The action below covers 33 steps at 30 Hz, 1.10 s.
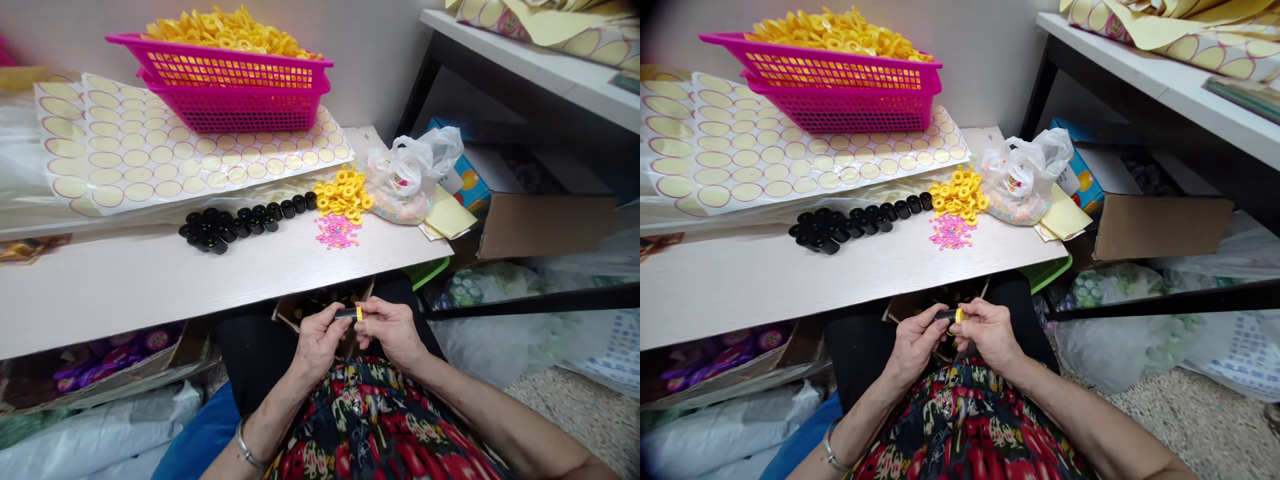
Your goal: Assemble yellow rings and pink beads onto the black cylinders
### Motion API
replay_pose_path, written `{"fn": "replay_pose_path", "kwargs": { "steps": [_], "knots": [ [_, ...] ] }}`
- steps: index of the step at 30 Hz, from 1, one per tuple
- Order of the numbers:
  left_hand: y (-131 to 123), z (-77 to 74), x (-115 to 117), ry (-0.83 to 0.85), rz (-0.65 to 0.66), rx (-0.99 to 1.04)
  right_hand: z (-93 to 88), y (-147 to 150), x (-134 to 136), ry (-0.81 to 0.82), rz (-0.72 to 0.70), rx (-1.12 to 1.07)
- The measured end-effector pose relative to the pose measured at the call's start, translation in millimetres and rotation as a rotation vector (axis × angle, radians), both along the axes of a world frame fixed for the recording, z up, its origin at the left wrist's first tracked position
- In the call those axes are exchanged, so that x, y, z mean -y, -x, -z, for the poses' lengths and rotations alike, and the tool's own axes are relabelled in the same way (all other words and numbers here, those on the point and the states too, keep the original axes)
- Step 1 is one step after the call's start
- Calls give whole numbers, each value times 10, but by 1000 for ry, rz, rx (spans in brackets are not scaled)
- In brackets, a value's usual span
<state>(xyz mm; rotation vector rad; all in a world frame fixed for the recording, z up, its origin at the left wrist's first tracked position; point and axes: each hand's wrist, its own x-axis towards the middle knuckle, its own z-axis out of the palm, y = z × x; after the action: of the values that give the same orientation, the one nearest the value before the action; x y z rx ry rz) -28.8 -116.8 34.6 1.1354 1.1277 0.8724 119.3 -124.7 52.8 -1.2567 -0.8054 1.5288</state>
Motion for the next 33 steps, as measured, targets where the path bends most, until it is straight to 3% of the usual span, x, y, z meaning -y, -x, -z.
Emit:
{"fn": "replay_pose_path", "kwargs": {
  "steps": [4, 8, 13, 17, 20, 22, 28, 33],
  "knots": [
    [-25, 73, 2, -80, -60, -53, 27, 40, -40, 120, 24, -65],
    [-31, 103, -45, 133, -93, 156, 68, 81, -65, 124, -37, -36],
    [18, 42, -116, 287, -212, 365, 86, 67, -85, -52, -119, 140],
    [72, 37, -100, 276, -186, 334, 71, 26, -84, -276, -244, 432],
    [78, 76, -28, 221, -154, 286, 84, 36, -64, -376, -234, 466],
    [72, 101, 22, 175, -151, 254, 109, 68, -50, -332, -224, 402],
    [110, 165, 17, 33, -195, 119, 116, 187, -121, 18, -177, 56],
    [234, 253, -147, 148, -112, 137, 99, 193, -318, 44, -328, 20]
  ]
}}
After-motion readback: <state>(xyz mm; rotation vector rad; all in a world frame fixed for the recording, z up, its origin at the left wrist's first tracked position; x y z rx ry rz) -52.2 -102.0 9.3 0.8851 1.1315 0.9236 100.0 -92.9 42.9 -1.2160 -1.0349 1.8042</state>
